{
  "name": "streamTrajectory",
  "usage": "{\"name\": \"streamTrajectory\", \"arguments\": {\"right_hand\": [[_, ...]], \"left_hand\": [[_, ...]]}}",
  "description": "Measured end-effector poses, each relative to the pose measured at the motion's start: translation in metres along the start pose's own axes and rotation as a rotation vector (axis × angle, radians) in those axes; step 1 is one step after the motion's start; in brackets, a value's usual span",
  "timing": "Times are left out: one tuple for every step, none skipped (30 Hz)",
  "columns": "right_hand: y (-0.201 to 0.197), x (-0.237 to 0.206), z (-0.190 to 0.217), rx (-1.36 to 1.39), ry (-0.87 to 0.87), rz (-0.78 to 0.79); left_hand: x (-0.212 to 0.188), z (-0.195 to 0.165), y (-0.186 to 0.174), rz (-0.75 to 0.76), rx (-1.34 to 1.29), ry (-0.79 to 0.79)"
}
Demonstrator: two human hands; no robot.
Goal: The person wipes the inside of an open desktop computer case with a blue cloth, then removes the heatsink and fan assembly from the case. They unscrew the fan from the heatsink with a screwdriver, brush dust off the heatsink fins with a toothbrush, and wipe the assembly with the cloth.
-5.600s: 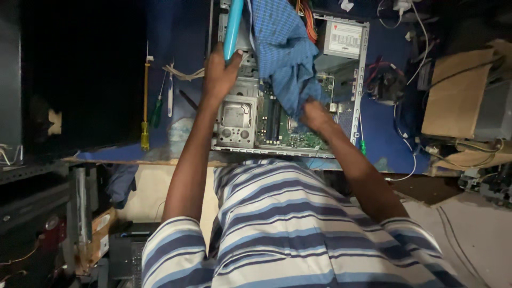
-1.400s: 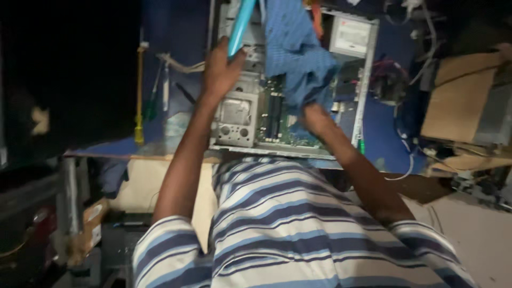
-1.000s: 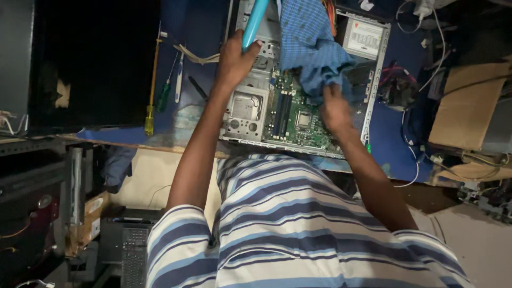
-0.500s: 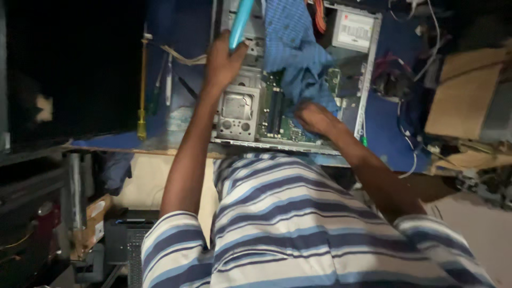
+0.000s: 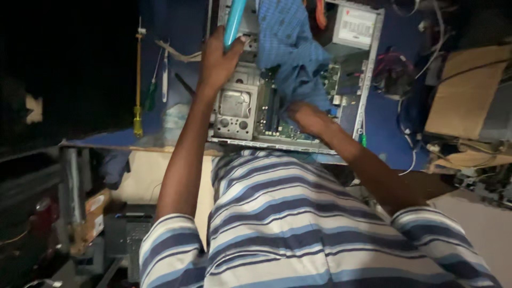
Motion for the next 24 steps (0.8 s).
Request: {"name": "streamTrajectory", "arguments": {"right_hand": [[-0.002,-0.001,-0.001,-0.018,-0.017,-0.020],[0.002,-0.003,-0.005,-0.026,0.069,0.101],[0.006,-0.007,-0.010,-0.028,0.147,0.214],[0.009,-0.011,-0.014,-0.023,0.229,0.327],[0.007,-0.012,-0.014,-0.006,0.212,0.253],[0.004,-0.011,-0.014,0.011,0.187,0.170],[0.002,-0.010,-0.013,0.042,0.157,0.079],[0.000,-0.009,-0.014,0.004,0.179,0.014],[-0.002,-0.008,-0.016,-0.043,0.206,-0.051],[-0.004,-0.006,-0.017,-0.086,0.230,-0.115],[-0.004,-0.004,-0.016,-0.043,0.196,-0.107],[-0.004,-0.003,-0.015,-0.001,0.163,-0.099],[-0.004,-0.001,-0.013,0.047,0.133,-0.086],[-0.004,-0.001,-0.014,0.082,0.186,-0.037],[-0.003,-0.002,-0.016,0.100,0.236,0.011],[-0.001,-0.004,-0.017,0.126,0.286,0.058],[-0.004,-0.004,-0.019,0.095,0.304,0.028],[-0.006,-0.006,-0.021,0.073,0.330,0.004],[-0.008,-0.007,-0.022,0.056,0.355,-0.020],[-0.006,-0.008,-0.022,0.060,0.354,0.022],[-0.004,-0.008,-0.022,0.065,0.349,0.063],[-0.003,-0.009,-0.022,0.060,0.342,0.102],[-0.003,-0.009,-0.022,0.098,0.337,0.078],[-0.004,-0.009,-0.022,0.139,0.338,0.051]], "left_hand": [[0.001,0.001,0.002,0.041,-0.014,-0.063],[0.001,0.000,0.004,0.019,0.028,0.003],[0.002,-0.001,0.003,-0.003,0.083,0.071],[0.001,-0.003,0.002,-0.018,0.139,0.138],[0.001,-0.002,0.003,-0.007,0.100,0.116],[0.000,-0.002,0.003,0.001,0.069,0.100],[-0.001,-0.001,0.001,0.012,0.056,0.082],[-0.002,-0.002,-0.001,0.009,0.029,0.069],[-0.001,-0.003,-0.002,0.007,-0.004,0.063],[-0.001,-0.004,-0.003,0.003,-0.035,0.052],[0.000,-0.005,-0.004,0.004,-0.008,0.047],[0.001,-0.007,-0.004,0.006,0.019,0.043],[0.000,-0.007,-0.004,0.012,0.046,0.032],[-0.001,-0.009,-0.004,0.024,0.064,0.024],[0.001,-0.010,-0.003,0.025,0.073,0.025],[0.000,-0.011,-0.003,0.030,0.086,0.023],[0.000,-0.014,-0.004,-0.002,0.068,0.082],[0.000,-0.017,-0.005,-0.024,0.049,0.133],[-0.001,-0.020,-0.006,-0.043,0.035,0.182],[-0.002,-0.019,-0.005,-0.009,0.038,0.150],[-0.001,-0.018,-0.005,0.025,0.043,0.118],[0.000,-0.018,-0.004,0.052,0.042,0.092],[0.000,-0.017,-0.004,0.056,0.055,0.056],[0.000,-0.017,-0.005,0.066,0.067,0.022]]}}
Point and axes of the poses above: each hand's wrist, its own x-axis towards the middle knuckle, its own y-axis out of the palm, z = x × y, the point moved 4 cm from there along x, towards the middle knuckle, and after that the axes turned 8 degrees about -z, right-handed, at the moved point
